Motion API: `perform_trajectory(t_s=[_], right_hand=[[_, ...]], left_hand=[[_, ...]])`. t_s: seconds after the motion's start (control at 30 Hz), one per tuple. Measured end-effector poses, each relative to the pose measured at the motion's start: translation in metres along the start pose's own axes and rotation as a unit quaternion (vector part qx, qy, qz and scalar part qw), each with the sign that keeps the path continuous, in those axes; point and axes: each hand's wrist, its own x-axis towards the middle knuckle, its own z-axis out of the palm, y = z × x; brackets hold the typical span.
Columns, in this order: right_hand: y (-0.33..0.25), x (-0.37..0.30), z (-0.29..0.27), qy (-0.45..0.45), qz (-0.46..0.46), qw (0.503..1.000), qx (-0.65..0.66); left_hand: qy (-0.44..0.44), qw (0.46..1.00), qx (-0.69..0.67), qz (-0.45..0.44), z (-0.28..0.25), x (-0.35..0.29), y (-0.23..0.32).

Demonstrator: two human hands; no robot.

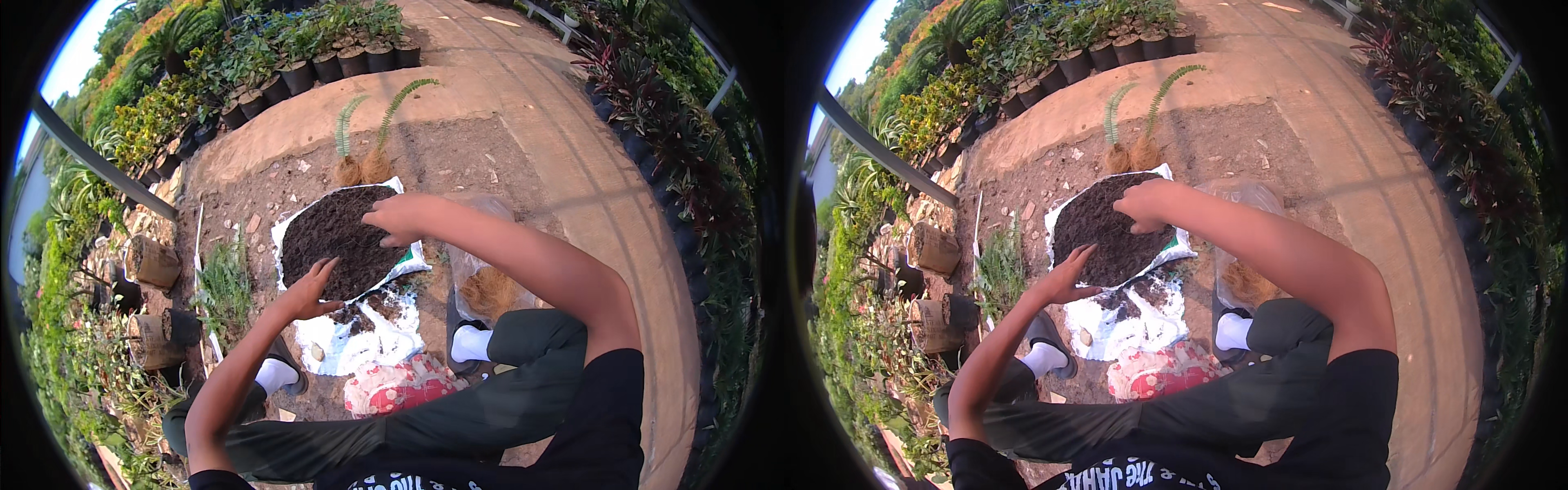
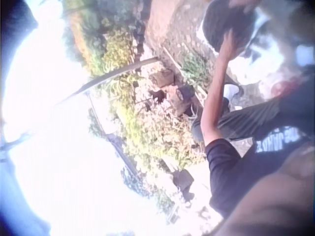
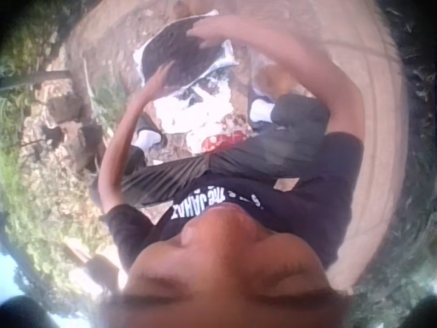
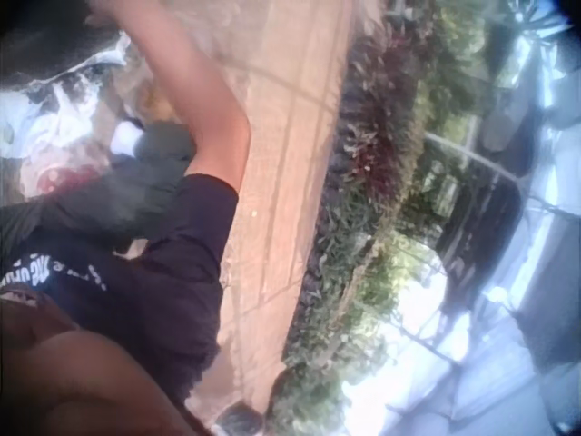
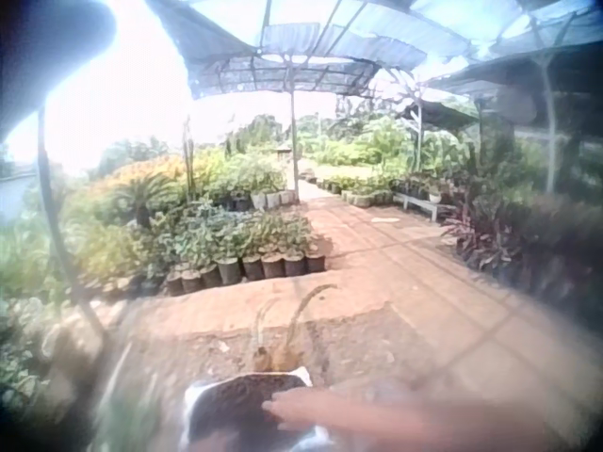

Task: The person sits on the ground and wraps the root ball of a fern plant with a fibrous material. They then place the wrapped plant into a white bag filled with soil and press the soil down around the plant.

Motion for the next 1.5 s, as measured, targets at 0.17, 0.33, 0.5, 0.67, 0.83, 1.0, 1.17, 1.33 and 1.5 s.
perform_trajectory(t_s=[0.17,0.33,0.5,0.67,0.83,1.0,1.17,1.33,1.5], right_hand=[[0.031,0.065,0.070,0.030,-0.019,0.999,0.028],[0.069,0.100,0.086,-0.114,-0.062,0.989,-0.077],[0.112,0.127,0.054,-0.061,-0.110,0.992,0.025],[0.168,0.193,0.119,-0.021,-0.015,0.999,0.043],[0.168,0.243,0.189,0.042,-0.042,0.996,0.067],[0.153,0.262,0.243,0.179,0.122,0.966,0.142],[0.166,0.263,0.234,0.104,0.108,0.966,0.210],[0.173,0.260,0.252,0.231,0.089,0.962,0.118],[0.169,0.268,0.250,0.224,0.103,0.960,0.130]], left_hand=[[0.002,0.998,0.004,-0.069,0.045,0.034,-0.053],[-0.029,0.994,0.029,-0.104,0.074,0.046,-0.064],[-0.018,0.992,0.053,-0.109,0.081,0.045,-0.065],[0.110,0.986,-0.032,-0.118,0.084,0.071,-0.082],[0.296,0.931,-0.138,-0.162,0.076,0.119,-0.106],[0.355,0.917,-0.121,-0.136,0.050,0.204,-0.164],[0.261,0.960,0.044,-0.095,0.044,0.280,-0.222],[0.243,0.967,0.052,-0.049,0.082,0.310,-0.228],[0.226,0.970,0.069,-0.056,0.092,0.303,-0.212]])
